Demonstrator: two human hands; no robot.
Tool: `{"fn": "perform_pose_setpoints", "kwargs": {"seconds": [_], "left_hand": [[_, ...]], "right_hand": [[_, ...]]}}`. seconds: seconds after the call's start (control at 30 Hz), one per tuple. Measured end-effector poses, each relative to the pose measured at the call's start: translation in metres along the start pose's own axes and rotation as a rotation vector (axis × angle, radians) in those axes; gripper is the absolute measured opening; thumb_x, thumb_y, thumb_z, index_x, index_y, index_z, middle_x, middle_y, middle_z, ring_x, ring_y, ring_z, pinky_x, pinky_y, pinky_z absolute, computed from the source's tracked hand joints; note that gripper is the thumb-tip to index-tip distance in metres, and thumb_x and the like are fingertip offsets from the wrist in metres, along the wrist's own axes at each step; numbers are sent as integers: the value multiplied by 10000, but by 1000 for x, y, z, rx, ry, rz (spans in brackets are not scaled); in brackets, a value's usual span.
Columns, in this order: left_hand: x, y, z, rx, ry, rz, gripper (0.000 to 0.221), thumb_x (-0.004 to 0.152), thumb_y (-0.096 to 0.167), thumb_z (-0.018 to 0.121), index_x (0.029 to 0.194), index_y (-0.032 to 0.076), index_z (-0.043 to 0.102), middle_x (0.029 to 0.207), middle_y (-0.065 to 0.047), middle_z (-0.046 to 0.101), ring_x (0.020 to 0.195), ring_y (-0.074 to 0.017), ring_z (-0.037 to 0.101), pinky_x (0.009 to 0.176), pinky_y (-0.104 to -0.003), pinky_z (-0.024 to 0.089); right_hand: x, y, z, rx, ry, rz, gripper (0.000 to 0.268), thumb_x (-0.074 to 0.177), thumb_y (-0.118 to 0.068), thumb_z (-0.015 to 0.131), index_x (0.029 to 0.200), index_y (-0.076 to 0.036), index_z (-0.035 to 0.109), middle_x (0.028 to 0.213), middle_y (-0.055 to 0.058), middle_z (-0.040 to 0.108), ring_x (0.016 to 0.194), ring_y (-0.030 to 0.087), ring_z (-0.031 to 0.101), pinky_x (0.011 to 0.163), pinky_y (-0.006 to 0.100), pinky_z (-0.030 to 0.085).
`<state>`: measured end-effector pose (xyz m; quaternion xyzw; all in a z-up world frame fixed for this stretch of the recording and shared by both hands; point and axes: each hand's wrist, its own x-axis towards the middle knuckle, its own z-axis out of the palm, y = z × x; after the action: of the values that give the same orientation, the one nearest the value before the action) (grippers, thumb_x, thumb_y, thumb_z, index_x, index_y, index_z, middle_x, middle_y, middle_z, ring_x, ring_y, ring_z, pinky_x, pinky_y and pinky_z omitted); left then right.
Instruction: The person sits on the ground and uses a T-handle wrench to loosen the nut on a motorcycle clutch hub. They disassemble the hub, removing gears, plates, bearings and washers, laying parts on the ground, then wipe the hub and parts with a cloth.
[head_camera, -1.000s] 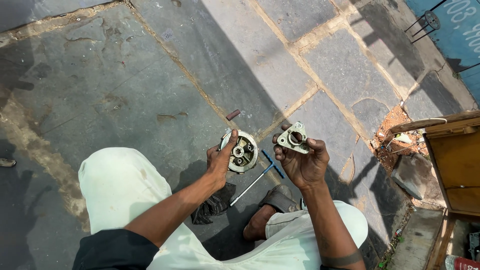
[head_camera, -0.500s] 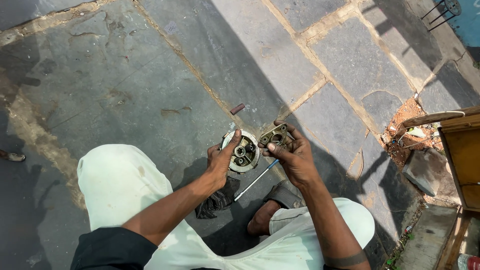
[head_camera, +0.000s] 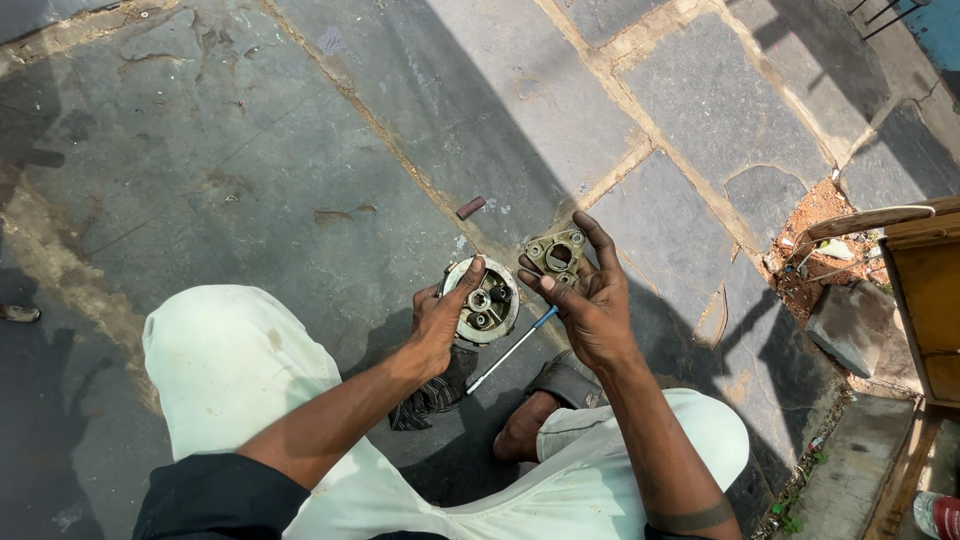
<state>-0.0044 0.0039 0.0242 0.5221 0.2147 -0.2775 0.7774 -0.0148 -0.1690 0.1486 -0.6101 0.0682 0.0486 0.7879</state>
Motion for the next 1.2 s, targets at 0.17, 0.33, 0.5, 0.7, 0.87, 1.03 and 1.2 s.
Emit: {"fn": "perform_pose_setpoints", "kwargs": {"seconds": [0.17, 0.33, 0.5, 0.7, 0.87, 1.03, 1.2], "left_hand": [[15, -18, -6, 5, -44, 22, 797, 648, 784, 720, 934, 41, 686, 900, -136, 700, 1005, -263, 739, 1062, -523, 500], [16, -19, -6, 15, -42, 28, 842, 645, 803, 696, 966, 25, 695, 950, -137, 709, 1075, -238, 690, 1118, -578, 322], [21, -28, -5, -46, -37, 2, 858, 672, 800, 742, 945, -6, 630, 845, -121, 633, 915, -346, 711, 1048, -642, 600], [0, -8, -3, -23, 28, -33, 877, 657, 745, 742, 1090, -18, 717, 944, -113, 770, 943, -210, 772, 912, -403, 585], [-3, -10, -7, -63, 88, -86, 777, 683, 648, 792, 1073, -21, 722, 929, -129, 775, 845, -222, 773, 797, -367, 650], [1, -9, -9, -69, 75, -118, 742, 671, 601, 828, 1046, -33, 736, 887, -133, 787, 776, -212, 780, 751, -343, 660], [17, -33, -16, 188, 117, -260, 695, 640, 602, 824, 960, -12, 763, 809, -171, 795, 683, -250, 801, 645, -350, 692]], "right_hand": [[1, 1, -1, -6, -12, -2, 868, 846, 112, 655, 1576, -111, 244, 1345, 266, 556, 1230, 389, 649, 1002, 465, 557], [11, 10, -10, -4, 46, 4, 852, 852, 129, 651, 1572, -101, 258, 1351, 247, 544, 1237, 374, 647, 1015, 453, 550], [62, 40, -45, -104, 280, 117, 824, 784, 155, 668, 1517, -111, 399, 1246, 204, 562, 1104, 351, 704, 939, 405, 588], [137, 122, -139, -780, 340, 168, 825, 604, 26, 874, 1376, -39, 590, 1100, 135, 679, 1061, 318, 696, 877, 354, 643], [150, 237, -215, -1090, 378, -57, 742, 617, -275, 923, 1260, 16, 693, 1078, 153, 715, 1015, 302, 725, 940, 400, 568], [138, 313, -232, -1136, 442, 113, 706, 615, -387, 912, 1201, -32, 744, 961, 169, 704, 899, 319, 706, 853, 441, 590], [148, 342, -236, -1309, 516, 339, 715, 618, -449, 916, 1233, -125, 747, 1175, 116, 603, 1250, 326, 482, 1115, 486, 381]]}}
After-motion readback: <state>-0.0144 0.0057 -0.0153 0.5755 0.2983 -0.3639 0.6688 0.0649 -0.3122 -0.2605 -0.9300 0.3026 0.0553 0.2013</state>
